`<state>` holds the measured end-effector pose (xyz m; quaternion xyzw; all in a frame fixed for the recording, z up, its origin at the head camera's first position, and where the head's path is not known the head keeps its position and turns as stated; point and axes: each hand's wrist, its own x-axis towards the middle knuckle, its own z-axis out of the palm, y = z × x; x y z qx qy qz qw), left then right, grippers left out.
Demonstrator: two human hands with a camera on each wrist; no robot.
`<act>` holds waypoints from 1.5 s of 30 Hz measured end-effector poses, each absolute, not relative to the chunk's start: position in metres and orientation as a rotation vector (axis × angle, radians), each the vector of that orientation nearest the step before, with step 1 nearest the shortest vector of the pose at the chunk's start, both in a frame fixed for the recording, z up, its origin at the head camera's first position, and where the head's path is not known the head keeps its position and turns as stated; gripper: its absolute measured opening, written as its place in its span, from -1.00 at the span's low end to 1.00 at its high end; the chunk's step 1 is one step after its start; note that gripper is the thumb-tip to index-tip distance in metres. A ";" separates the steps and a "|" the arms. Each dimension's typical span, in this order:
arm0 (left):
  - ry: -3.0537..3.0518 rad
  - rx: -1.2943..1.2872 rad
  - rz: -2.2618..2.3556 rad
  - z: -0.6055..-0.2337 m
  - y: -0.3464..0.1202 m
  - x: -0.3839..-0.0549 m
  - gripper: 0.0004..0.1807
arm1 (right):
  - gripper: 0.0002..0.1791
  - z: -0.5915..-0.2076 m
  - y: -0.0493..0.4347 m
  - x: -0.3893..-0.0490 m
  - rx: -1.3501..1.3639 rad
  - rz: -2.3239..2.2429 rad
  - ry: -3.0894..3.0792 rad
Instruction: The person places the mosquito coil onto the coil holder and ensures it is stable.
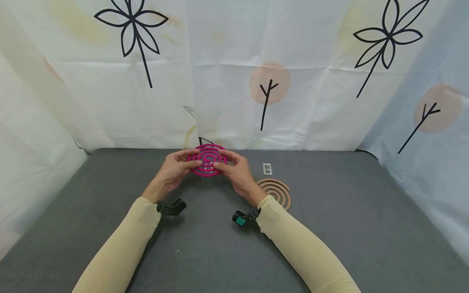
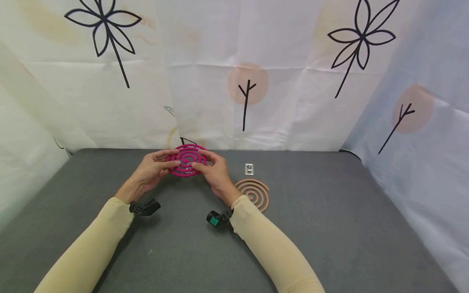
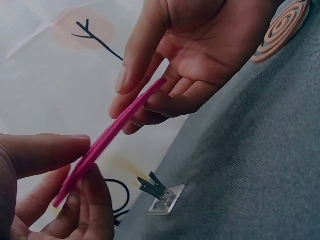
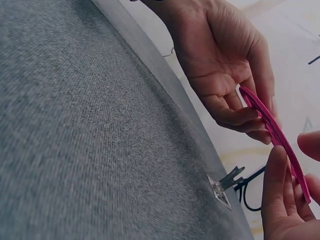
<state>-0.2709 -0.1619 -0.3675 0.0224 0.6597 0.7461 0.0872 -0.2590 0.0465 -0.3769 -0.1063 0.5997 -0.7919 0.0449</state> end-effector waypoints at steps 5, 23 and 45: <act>1.944 0.030 2.272 -0.374 -0.161 -0.273 -0.41 | -0.48 -0.382 0.041 -0.264 -0.270 -2.438 1.834; 1.901 -0.030 2.324 -0.394 -0.160 -0.276 -0.41 | -0.41 -0.400 0.045 -0.270 -0.359 -2.365 1.891; 1.939 0.010 2.338 -0.401 -0.158 -0.276 -0.41 | -0.44 -0.403 0.043 -0.271 -0.288 -2.355 1.955</act>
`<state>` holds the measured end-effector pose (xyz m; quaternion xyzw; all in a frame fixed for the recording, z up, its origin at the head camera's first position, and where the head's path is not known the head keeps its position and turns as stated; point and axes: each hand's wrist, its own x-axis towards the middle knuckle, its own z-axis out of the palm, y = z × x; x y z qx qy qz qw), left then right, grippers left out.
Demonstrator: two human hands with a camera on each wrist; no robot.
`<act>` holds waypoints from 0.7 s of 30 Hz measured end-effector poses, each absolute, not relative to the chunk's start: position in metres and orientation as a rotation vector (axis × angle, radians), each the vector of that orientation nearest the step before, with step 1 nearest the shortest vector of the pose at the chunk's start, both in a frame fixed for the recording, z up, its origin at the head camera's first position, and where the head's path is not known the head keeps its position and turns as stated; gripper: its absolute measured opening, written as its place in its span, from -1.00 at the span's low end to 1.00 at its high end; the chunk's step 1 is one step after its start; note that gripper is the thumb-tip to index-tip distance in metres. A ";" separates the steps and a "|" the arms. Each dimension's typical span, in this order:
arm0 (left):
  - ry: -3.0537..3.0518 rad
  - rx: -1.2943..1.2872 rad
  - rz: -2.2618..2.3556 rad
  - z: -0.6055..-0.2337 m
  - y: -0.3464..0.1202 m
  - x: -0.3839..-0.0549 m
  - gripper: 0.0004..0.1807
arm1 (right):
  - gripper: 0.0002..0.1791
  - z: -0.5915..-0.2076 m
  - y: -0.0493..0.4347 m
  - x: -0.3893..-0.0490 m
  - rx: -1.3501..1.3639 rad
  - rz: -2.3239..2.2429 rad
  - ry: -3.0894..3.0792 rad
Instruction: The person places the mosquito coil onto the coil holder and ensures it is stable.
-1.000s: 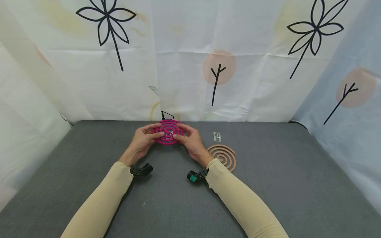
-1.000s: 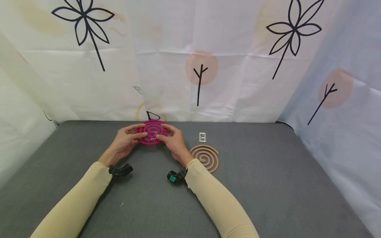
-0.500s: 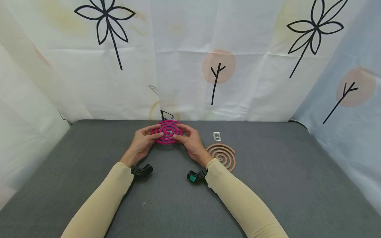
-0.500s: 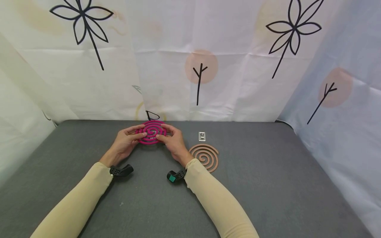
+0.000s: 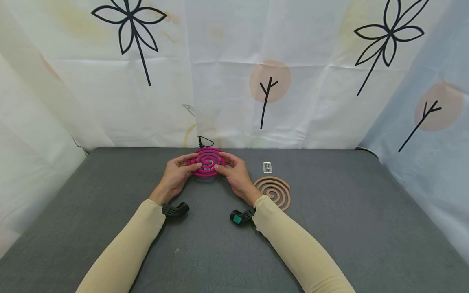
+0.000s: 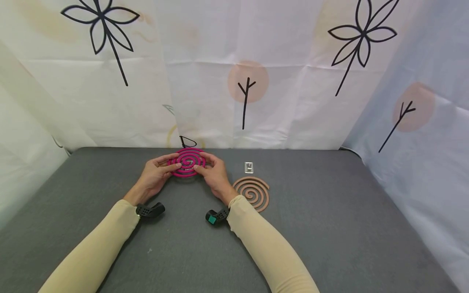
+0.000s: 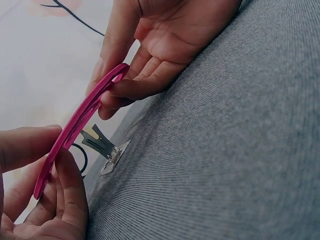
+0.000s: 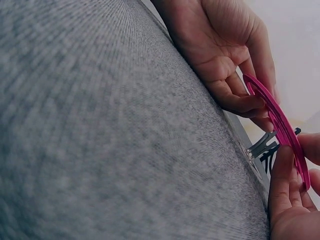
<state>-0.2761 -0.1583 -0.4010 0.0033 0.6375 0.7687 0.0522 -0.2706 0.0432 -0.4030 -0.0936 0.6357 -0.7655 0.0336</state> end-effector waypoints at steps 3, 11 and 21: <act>1.948 0.006 2.330 -0.401 -0.158 -0.276 -0.41 | -0.44 -0.403 0.043 -0.271 -0.288 -2.352 1.961; 1.984 -0.031 2.295 -0.400 -0.156 -0.276 -0.45 | -0.44 -0.404 0.043 -0.270 -0.285 -2.326 1.988; 2.014 -0.033 2.256 -0.400 -0.155 -0.276 -0.44 | -0.43 -0.403 0.043 -0.270 -0.261 -2.316 1.990</act>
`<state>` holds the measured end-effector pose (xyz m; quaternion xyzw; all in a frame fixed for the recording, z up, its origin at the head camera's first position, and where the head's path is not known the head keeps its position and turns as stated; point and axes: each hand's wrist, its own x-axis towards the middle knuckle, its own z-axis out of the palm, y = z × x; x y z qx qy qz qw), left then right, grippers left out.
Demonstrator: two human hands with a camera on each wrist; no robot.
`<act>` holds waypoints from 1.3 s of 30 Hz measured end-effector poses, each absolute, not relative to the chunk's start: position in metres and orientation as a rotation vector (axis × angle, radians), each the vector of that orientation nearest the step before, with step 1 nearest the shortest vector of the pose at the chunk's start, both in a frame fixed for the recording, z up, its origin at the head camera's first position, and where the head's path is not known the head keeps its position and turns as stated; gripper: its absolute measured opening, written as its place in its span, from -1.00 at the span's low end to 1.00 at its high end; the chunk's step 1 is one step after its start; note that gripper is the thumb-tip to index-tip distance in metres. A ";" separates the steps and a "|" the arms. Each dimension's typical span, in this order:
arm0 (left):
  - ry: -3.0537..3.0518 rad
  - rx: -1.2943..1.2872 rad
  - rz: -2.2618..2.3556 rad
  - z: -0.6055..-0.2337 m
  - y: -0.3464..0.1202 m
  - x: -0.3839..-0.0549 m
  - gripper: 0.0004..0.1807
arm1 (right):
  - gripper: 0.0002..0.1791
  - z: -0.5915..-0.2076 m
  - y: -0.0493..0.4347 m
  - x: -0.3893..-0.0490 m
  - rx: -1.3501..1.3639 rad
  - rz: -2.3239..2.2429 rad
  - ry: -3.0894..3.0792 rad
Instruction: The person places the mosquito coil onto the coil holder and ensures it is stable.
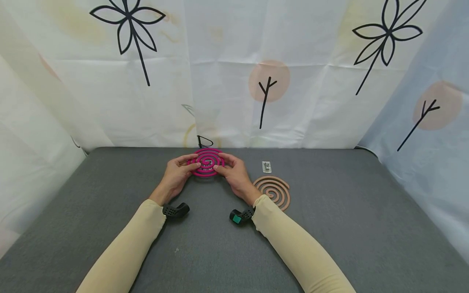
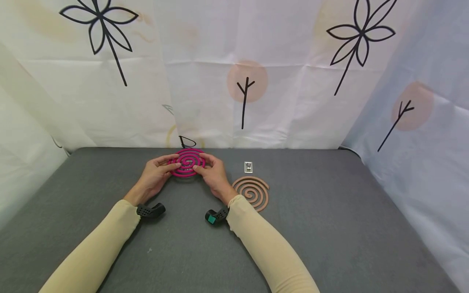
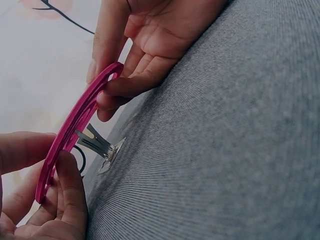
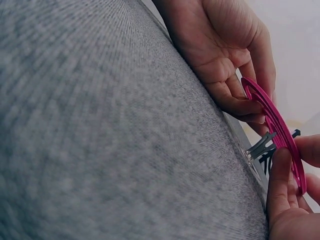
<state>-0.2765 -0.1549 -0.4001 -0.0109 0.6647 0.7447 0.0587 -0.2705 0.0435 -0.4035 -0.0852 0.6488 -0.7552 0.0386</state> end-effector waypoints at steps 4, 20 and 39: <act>2.016 -0.031 2.257 -0.400 -0.155 -0.276 -0.44 | -0.43 -0.404 0.043 -0.270 -0.262 -2.313 1.995; 2.023 -0.022 2.272 -0.401 -0.154 -0.278 -0.49 | -0.46 -0.403 0.041 -0.271 -0.238 -2.327 1.972; 2.054 -0.007 2.243 -0.402 -0.156 -0.277 -0.49 | -0.44 -0.402 0.043 -0.270 -0.245 -2.295 1.960</act>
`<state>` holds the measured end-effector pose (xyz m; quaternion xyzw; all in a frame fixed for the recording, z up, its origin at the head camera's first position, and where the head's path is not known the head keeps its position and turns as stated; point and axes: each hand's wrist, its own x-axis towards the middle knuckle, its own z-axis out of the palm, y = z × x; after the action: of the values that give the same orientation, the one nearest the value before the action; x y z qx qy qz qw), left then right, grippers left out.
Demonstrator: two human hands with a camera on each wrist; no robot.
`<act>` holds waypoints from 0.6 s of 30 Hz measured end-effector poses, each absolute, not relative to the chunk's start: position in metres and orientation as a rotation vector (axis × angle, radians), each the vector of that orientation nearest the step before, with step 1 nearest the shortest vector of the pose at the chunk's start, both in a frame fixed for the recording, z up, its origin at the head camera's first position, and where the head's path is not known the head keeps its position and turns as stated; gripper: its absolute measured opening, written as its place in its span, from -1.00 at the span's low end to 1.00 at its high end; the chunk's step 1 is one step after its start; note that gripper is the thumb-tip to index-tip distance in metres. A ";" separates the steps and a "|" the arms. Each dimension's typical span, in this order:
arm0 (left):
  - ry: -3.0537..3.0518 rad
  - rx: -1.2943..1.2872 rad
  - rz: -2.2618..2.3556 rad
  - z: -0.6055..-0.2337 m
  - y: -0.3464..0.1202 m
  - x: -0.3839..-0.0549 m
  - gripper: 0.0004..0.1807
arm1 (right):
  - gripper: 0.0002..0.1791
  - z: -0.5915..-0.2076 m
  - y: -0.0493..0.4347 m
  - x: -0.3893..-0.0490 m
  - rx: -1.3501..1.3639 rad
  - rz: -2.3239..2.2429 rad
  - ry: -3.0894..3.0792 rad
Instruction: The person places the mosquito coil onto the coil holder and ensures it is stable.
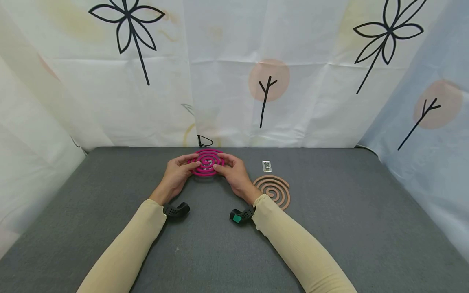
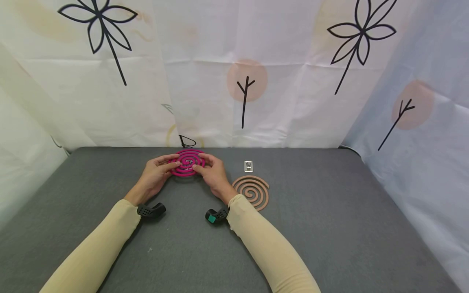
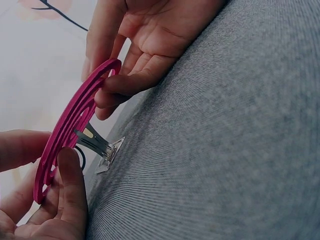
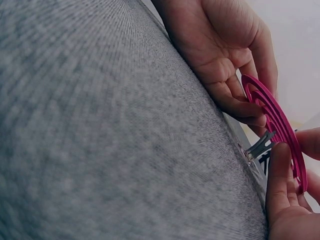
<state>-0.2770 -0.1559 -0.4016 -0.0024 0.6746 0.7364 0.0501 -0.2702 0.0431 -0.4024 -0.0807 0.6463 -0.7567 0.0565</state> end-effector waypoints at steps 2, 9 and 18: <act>2.058 -0.011 2.241 -0.402 -0.156 -0.277 -0.50 | -0.44 -0.402 0.044 -0.270 -0.253 -2.290 1.962; 2.048 -0.014 2.252 -0.402 -0.155 -0.278 -0.49 | -0.43 -0.403 0.044 -0.270 -0.274 -2.263 1.985; 2.063 -0.003 2.243 -0.402 -0.155 -0.278 -0.50 | -0.42 -0.401 0.044 -0.270 -0.255 -2.269 1.967</act>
<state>-0.2777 -0.1554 -0.4020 -0.0010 0.6762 0.7352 0.0473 -0.2696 0.0438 -0.4012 -0.0844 0.6513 -0.7514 0.0638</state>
